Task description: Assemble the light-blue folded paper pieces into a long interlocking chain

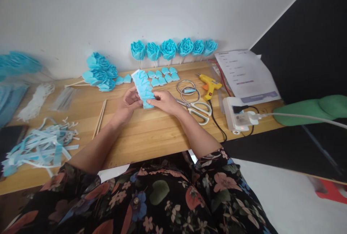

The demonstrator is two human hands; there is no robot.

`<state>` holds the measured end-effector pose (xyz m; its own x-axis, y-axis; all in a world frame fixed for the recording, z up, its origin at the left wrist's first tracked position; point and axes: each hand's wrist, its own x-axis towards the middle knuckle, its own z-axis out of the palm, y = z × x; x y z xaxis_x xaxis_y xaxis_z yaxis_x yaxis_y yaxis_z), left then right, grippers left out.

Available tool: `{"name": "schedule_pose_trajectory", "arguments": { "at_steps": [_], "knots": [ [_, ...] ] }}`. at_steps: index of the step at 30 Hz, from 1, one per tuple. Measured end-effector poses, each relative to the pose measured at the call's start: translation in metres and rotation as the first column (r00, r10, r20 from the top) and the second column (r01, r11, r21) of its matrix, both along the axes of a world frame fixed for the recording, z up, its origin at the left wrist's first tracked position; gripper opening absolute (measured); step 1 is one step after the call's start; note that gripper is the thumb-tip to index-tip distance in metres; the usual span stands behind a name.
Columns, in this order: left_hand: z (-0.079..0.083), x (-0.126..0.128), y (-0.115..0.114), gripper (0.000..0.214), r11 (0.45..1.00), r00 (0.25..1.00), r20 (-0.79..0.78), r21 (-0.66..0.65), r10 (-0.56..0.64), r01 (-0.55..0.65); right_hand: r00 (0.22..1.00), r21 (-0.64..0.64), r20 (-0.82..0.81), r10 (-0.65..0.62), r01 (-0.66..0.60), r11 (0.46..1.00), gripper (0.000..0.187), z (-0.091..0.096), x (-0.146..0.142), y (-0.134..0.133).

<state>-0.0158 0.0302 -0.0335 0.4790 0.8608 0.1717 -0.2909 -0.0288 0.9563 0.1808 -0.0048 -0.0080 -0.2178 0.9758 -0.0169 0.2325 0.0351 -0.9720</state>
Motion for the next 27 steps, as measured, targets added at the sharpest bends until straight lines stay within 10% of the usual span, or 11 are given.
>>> {"name": "schedule_pose_trajectory", "arguments": {
  "at_steps": [27],
  "knots": [
    [-0.004, 0.001, 0.002, 0.061, 1.0, 1.0, 0.02, 0.002, 0.011, -0.011, 0.999, -0.002, -0.025, 0.021, -0.021, 1.0, 0.033, 0.002, 0.005, 0.002]
  ]
}}
